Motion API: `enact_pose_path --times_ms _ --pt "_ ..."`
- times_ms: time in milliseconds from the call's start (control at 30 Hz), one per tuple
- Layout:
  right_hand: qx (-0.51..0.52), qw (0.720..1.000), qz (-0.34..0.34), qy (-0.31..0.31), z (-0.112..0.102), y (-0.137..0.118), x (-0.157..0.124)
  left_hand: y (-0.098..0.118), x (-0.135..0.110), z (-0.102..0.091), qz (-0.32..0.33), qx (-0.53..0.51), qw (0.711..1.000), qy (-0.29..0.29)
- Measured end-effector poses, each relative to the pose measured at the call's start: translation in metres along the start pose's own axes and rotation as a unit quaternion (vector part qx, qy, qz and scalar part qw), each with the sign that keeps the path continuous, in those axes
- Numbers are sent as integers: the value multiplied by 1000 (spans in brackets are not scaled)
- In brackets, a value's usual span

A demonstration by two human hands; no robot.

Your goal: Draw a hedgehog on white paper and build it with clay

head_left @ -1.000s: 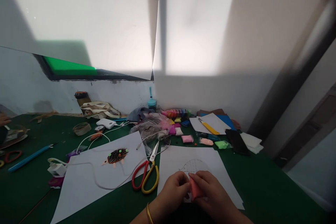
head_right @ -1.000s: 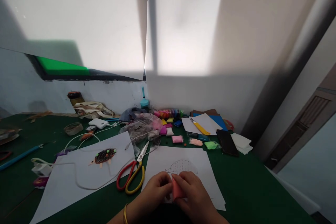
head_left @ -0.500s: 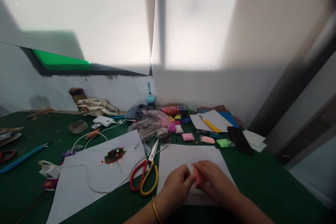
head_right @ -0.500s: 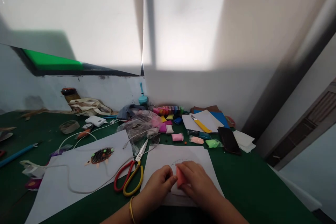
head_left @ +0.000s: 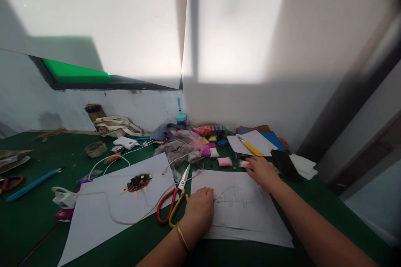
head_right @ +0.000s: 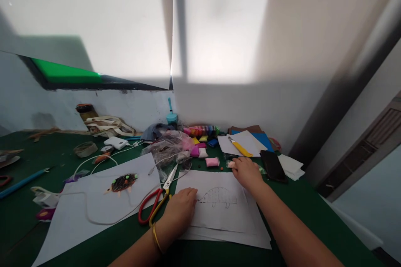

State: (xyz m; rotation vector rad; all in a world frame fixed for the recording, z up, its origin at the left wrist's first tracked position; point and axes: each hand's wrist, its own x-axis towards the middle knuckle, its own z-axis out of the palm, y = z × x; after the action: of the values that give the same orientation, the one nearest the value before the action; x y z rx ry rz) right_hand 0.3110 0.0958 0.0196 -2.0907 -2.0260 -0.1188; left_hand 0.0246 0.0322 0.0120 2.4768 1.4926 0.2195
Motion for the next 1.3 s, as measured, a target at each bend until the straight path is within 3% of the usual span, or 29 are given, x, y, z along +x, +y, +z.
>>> enact_pose_path --times_ms 167,300,433,467,567,667,867,1100,1167,1300 --pt "9 1000 14 -8 10 -10 21 2 -3 -10 1 -5 1000 -21" --pt "53 998 9 -20 5 -12 24 0 -4 -20 -5 -36 999 -33" --pt "136 990 -33 -29 -7 -28 0 3 -3 -29 36 -104 993 49" --pt "171 983 -51 -31 -10 -34 -9 5 -2 -31 41 -138 986 80" --pt "377 922 -80 -27 -18 -54 -40 13 5 -34 42 -279 947 155" --pt "433 896 -93 -32 -24 -70 -63 21 11 -33 49 -378 907 177" --pt "417 903 -103 -24 -26 -82 -79 26 14 -24 6 -415 896 158" --pt "411 905 -111 -27 -26 -88 -90 27 10 -23 4 -579 815 20" --pt "401 909 -110 -23 -27 -88 -92 26 11 -23 25 -570 821 16" --pt "373 920 -120 10 -26 -85 -93 25 14 -20 59 -500 864 29"
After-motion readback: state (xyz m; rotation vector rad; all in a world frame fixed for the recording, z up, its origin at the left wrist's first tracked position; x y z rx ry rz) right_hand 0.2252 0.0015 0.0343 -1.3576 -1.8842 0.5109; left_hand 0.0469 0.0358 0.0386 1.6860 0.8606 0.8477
